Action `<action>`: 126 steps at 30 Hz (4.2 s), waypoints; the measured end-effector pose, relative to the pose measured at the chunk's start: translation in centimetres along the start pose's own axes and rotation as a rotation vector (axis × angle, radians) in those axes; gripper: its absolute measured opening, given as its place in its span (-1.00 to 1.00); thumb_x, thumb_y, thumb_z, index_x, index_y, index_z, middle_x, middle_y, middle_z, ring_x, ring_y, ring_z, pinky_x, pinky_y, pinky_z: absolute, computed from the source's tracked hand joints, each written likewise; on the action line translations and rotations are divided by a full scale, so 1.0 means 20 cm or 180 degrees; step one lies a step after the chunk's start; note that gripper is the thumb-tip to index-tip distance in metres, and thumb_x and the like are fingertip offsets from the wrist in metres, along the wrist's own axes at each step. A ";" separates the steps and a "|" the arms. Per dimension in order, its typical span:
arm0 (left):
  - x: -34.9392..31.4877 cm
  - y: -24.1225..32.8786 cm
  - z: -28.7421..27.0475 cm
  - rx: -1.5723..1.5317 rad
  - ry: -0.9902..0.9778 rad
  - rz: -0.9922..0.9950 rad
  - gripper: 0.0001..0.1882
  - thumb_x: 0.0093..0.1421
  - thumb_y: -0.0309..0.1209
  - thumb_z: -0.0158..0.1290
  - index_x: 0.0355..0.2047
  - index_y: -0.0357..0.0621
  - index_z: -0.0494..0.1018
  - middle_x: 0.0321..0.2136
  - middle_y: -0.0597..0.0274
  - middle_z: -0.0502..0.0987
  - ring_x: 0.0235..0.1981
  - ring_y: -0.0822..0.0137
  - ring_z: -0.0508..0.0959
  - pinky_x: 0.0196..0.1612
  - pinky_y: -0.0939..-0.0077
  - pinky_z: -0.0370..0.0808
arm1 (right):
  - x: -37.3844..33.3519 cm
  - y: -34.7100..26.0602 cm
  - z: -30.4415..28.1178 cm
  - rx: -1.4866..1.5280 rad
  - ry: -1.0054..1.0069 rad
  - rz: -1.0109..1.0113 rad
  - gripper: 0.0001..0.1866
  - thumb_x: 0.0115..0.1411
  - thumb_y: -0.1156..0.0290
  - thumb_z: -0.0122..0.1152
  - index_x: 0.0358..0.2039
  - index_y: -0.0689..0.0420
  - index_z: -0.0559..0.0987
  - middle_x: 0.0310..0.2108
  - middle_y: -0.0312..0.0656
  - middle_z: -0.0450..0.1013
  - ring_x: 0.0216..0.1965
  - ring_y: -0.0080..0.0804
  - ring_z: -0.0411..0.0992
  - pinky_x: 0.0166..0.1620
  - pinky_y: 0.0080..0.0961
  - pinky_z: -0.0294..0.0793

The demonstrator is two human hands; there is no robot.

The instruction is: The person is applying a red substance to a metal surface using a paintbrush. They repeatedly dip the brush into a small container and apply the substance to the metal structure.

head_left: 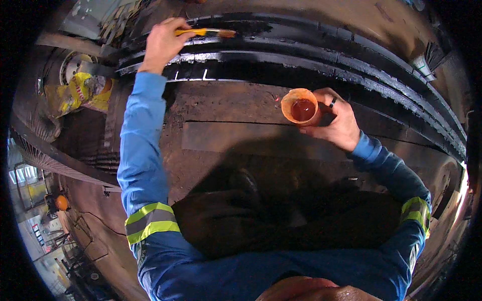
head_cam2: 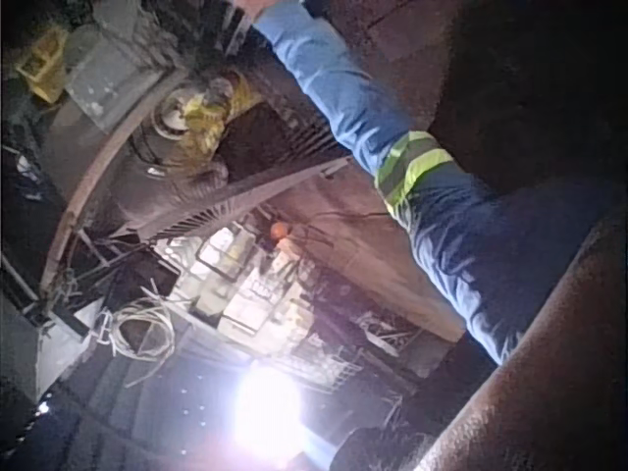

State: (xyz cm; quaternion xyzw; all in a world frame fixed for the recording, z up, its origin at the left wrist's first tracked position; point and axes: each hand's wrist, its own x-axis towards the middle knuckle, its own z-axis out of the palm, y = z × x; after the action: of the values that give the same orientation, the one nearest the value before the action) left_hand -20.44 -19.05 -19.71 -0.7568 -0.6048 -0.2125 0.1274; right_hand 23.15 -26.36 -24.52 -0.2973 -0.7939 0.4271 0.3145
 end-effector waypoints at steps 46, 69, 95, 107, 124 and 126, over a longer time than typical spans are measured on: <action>0.00 1.12 -0.33 -0.0260 -0.0278 0.2375 -0.83 -0.08 -0.38 0.28 -0.47 -0.08 0.52 -0.50 0.28 0.41 -0.43 0.24 0.47 -0.25 0.34 0.38 | 0.00 0.04 -0.09 -0.0408 0.0479 0.0033 -0.32 -0.26 0.30 0.62 -0.06 0.19 0.57 -0.25 -0.16 0.44 -0.26 -0.35 0.44 -0.18 -0.50 0.46; -0.04 1.01 -0.38 -0.0832 -0.1288 0.0189 -0.81 0.21 -0.34 0.17 -0.31 -0.21 0.48 -0.48 0.06 0.55 -0.48 0.15 0.56 -0.39 0.37 0.42 | 0.00 0.03 -0.08 -0.1380 0.1093 0.0232 -0.34 -0.28 0.33 0.61 -0.10 0.22 0.57 -0.25 -0.11 0.41 -0.29 -0.24 0.45 -0.16 -0.42 0.47; 0.02 0.87 -0.35 -0.4703 -0.0490 -0.0434 -0.77 0.39 -0.28 -0.04 -0.18 -0.22 0.42 -0.45 0.25 0.47 -0.48 0.46 0.41 -0.38 0.57 0.35 | -0.03 0.04 -0.13 -0.0049 0.0774 0.0520 -0.29 -0.23 0.21 0.63 -0.07 0.26 0.56 -0.22 -0.12 0.44 -0.32 -0.39 0.45 -0.17 -0.47 0.50; 0.08 0.66 0.05 -0.0352 0.0182 0.0812 -0.79 0.07 -0.35 0.29 -0.32 -0.13 0.56 -0.28 0.18 0.60 -0.20 0.16 0.58 -0.12 0.33 0.46 | -0.13 0.06 -0.06 -0.0288 0.0481 0.0194 -0.33 -0.27 0.31 0.62 -0.06 0.13 0.58 -0.24 -0.15 0.44 -0.21 -0.30 0.47 -0.11 -0.42 0.51; 0.20 0.65 0.23 -0.0439 0.0242 0.0516 -0.78 0.04 -0.32 0.30 -0.36 -0.13 0.56 -0.36 0.13 0.57 -0.29 0.06 0.59 -0.21 0.30 0.51 | -0.09 0.11 0.00 -0.0155 0.0367 0.0052 -0.31 -0.26 0.37 0.61 -0.02 0.08 0.57 -0.20 -0.16 0.45 -0.22 -0.30 0.48 -0.18 -0.45 0.53; 0.15 0.49 0.19 -0.0465 0.0261 0.0398 -0.78 0.04 -0.33 0.30 -0.38 -0.17 0.55 -0.37 0.10 0.57 -0.29 0.06 0.60 -0.21 0.31 0.52 | -0.08 0.09 0.01 -0.0130 0.0379 0.0052 -0.32 -0.25 0.37 0.61 -0.02 0.07 0.57 -0.21 -0.16 0.46 -0.22 -0.30 0.48 -0.19 -0.45 0.53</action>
State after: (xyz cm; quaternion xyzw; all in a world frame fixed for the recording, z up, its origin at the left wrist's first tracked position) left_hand -9.83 -17.07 -21.09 -0.7911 -0.5335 -0.2785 0.1096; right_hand 24.41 -26.85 -26.58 -0.3350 -0.7798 0.3949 0.3516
